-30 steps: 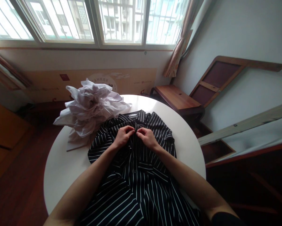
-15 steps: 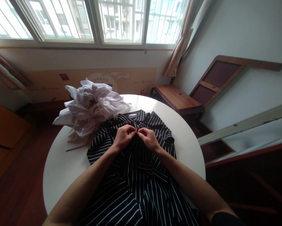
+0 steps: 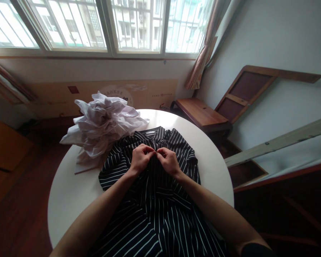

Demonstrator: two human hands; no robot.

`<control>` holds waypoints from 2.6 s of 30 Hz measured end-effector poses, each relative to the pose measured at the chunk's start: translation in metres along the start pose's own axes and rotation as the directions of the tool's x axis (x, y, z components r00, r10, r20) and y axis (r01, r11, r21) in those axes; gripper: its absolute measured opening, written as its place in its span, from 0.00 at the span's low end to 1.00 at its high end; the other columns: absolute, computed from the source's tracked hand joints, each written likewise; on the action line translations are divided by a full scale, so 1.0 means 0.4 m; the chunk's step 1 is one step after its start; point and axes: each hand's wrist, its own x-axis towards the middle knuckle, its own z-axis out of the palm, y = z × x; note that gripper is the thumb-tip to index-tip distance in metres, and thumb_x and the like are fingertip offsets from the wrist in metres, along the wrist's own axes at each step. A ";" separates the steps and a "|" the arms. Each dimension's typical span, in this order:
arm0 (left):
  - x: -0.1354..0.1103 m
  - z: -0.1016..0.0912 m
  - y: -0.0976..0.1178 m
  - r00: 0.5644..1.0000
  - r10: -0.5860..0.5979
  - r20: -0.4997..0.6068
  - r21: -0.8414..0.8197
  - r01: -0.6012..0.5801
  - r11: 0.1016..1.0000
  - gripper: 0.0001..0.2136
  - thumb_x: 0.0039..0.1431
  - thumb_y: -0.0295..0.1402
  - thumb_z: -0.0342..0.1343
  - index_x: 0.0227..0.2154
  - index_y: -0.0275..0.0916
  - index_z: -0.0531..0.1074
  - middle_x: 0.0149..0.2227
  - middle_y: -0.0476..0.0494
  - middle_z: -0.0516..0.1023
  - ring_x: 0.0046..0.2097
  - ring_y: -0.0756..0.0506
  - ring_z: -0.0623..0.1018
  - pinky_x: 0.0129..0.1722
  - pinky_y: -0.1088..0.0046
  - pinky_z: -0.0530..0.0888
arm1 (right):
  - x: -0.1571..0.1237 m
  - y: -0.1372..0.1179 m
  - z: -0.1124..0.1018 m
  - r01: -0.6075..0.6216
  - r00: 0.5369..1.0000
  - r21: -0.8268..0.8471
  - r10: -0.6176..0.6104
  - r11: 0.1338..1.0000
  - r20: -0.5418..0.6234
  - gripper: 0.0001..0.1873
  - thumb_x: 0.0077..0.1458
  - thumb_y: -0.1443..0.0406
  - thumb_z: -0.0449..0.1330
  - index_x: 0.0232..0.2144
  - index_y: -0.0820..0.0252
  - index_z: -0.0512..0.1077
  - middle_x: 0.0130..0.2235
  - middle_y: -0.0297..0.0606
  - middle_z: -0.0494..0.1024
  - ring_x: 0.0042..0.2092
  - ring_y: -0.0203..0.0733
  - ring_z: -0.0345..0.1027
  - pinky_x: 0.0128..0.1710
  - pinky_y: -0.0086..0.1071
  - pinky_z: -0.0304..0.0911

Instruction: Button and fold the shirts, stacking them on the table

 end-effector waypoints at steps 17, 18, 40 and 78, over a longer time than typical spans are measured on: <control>-0.021 0.028 -0.023 0.987 0.104 0.121 -0.110 -0.090 0.990 0.06 0.54 0.29 0.56 0.35 0.38 0.73 0.32 0.47 0.74 0.34 0.50 0.74 0.36 0.73 0.72 | 0.011 0.030 0.017 -0.290 0.957 0.502 0.242 0.815 0.160 0.13 0.49 0.56 0.60 0.27 0.61 0.71 0.27 0.34 0.74 0.29 0.36 0.65 0.31 0.30 0.63; -0.023 0.031 -0.026 0.990 0.077 0.116 -0.115 -0.064 0.991 0.10 0.51 0.29 0.58 0.38 0.38 0.71 0.32 0.48 0.73 0.32 0.50 0.74 0.35 0.74 0.72 | 0.010 0.029 0.018 -0.289 0.957 0.508 0.243 0.812 0.157 0.14 0.48 0.55 0.60 0.27 0.60 0.71 0.27 0.34 0.73 0.29 0.36 0.65 0.30 0.30 0.63; 0.076 -0.102 -0.079 0.985 -0.049 -0.163 0.147 0.074 0.986 0.11 0.53 0.31 0.55 0.40 0.36 0.69 0.36 0.42 0.73 0.37 0.45 0.74 0.41 0.66 0.71 | 0.029 0.059 -0.090 -0.098 0.995 -0.040 0.100 0.994 0.030 0.17 0.51 0.56 0.59 0.40 0.60 0.69 0.41 0.43 0.74 0.42 0.45 0.69 0.45 0.42 0.63; -0.005 -0.028 0.018 0.973 0.106 0.206 0.716 -0.224 0.661 0.11 0.57 0.37 0.52 0.35 0.38 0.75 0.38 0.36 0.75 0.43 0.36 0.71 0.44 0.57 0.65 | 0.120 0.120 -0.306 -0.061 0.899 -0.526 -0.181 0.849 -0.398 0.15 0.46 0.75 0.50 0.36 0.63 0.71 0.39 0.47 0.73 0.43 0.48 0.66 0.45 0.39 0.61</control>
